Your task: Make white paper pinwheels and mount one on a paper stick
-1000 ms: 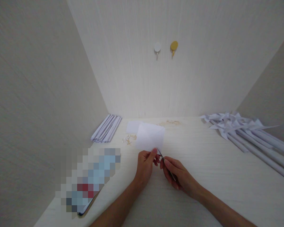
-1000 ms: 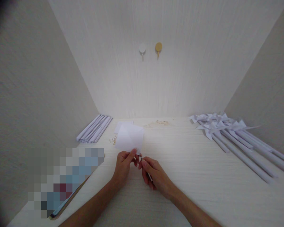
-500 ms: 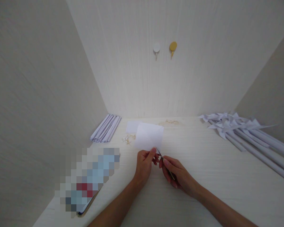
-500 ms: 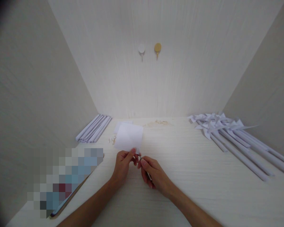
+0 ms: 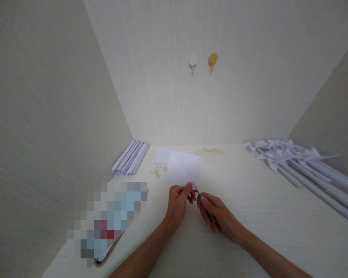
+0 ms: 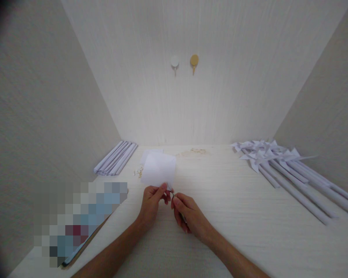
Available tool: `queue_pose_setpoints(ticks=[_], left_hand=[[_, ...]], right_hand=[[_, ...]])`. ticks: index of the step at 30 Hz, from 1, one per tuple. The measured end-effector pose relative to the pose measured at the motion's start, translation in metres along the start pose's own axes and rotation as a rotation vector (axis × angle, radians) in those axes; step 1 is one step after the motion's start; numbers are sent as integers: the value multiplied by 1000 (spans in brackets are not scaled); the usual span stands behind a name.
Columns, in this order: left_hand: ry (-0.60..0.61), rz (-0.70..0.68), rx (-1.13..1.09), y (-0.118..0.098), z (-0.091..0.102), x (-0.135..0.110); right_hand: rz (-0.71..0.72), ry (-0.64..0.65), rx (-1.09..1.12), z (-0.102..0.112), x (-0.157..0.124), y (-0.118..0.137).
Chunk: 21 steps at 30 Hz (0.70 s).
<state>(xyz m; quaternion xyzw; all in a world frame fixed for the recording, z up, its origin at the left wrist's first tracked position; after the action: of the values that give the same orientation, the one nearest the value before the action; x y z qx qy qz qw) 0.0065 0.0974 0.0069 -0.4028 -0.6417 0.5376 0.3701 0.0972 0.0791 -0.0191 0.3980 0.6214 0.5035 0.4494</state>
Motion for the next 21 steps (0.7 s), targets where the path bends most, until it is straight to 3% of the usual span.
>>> queue_pose_setpoints(ticks=[21], left_hand=[[31,3,-22,1,-2,0]], right_hand=[[10,3,2,1,1,-2]])
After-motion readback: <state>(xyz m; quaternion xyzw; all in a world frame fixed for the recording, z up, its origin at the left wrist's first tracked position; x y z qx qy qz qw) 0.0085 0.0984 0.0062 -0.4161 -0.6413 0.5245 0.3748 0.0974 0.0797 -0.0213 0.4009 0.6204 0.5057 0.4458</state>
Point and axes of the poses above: each hand's wrist, its own x-axis towards the middle knuckle, its own z-axis out of the back of the hand, y = z × x, the point moved 9 cm from there along x, towards the middle knuckle, and after that the axes turned 15 degrees about -y, right-handed, at the moved point
